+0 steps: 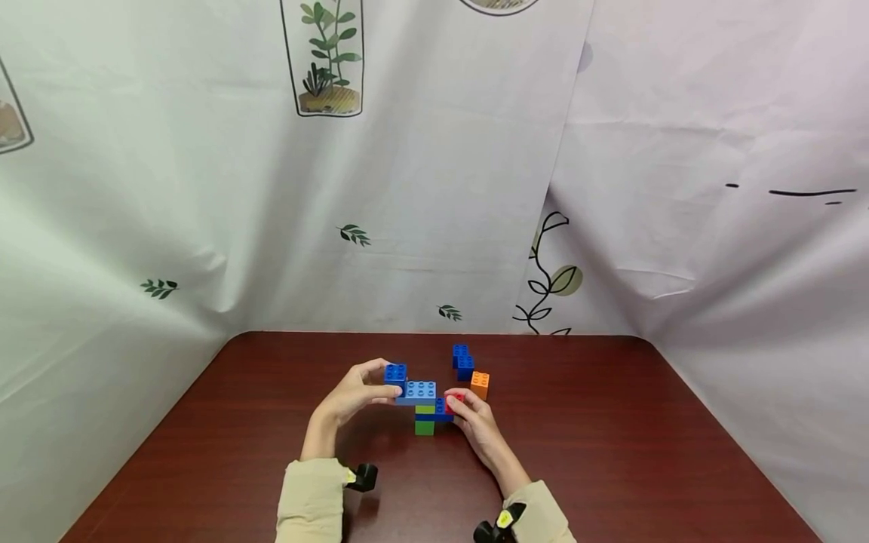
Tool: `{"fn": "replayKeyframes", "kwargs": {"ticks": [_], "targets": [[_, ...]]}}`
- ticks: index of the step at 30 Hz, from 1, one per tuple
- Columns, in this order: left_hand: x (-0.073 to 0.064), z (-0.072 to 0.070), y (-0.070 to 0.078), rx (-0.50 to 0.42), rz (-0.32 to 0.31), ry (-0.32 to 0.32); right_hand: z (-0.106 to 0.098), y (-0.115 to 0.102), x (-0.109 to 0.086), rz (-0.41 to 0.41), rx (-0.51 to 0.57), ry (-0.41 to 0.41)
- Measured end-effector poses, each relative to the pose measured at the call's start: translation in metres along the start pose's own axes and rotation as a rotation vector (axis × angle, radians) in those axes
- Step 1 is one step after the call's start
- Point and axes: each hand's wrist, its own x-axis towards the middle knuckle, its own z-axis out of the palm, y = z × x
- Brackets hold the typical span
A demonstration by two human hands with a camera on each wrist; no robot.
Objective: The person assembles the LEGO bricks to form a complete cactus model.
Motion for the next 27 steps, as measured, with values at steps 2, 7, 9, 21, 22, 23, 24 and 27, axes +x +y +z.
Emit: {"fn": "replayKeyframes", "kwargs": {"ticks": [2,7,9,21,22,23,24,27], "targets": [[-0.0011,-0.0009,-0.0002,-0.007,-0.001,-0.003,-0.0003,0.0001,-0.0004,0.001,0.012,-0.003],[-0.0015,-0.0022,-0.0018,-0.025,0.028,-0.028,-0.0023,0.0000,-0.0021,-0.008,0.036,-0.002],[-0.0008,-0.0022,-0.0022,-0.031,0.038,-0.037,-0.0033,-0.0007,-0.0020,-0.014,0.055,0.002],[0.0024,0.0013,-0.0009,-0.048,0.035,-0.041,-0.0069,-0.0059,-0.0032,-0.054,0.163,0.150],[0.0024,0.0013,-0.0008,-0.052,0.032,-0.039,-0.0070,-0.0063,-0.0034,-0.056,0.165,0.175],[0.0022,0.0011,-0.0009,-0.053,0.034,-0.042,-0.0072,-0.0064,-0.0033,-0.057,0.169,0.200],[0.0019,0.0011,-0.0011,-0.054,0.035,-0.043,-0.0073,-0.0067,-0.0033,-0.060,0.171,0.223],[0.0015,0.0012,-0.0009,-0.059,0.029,-0.041,-0.0075,-0.0078,-0.0027,-0.074,0.186,0.282]]}}
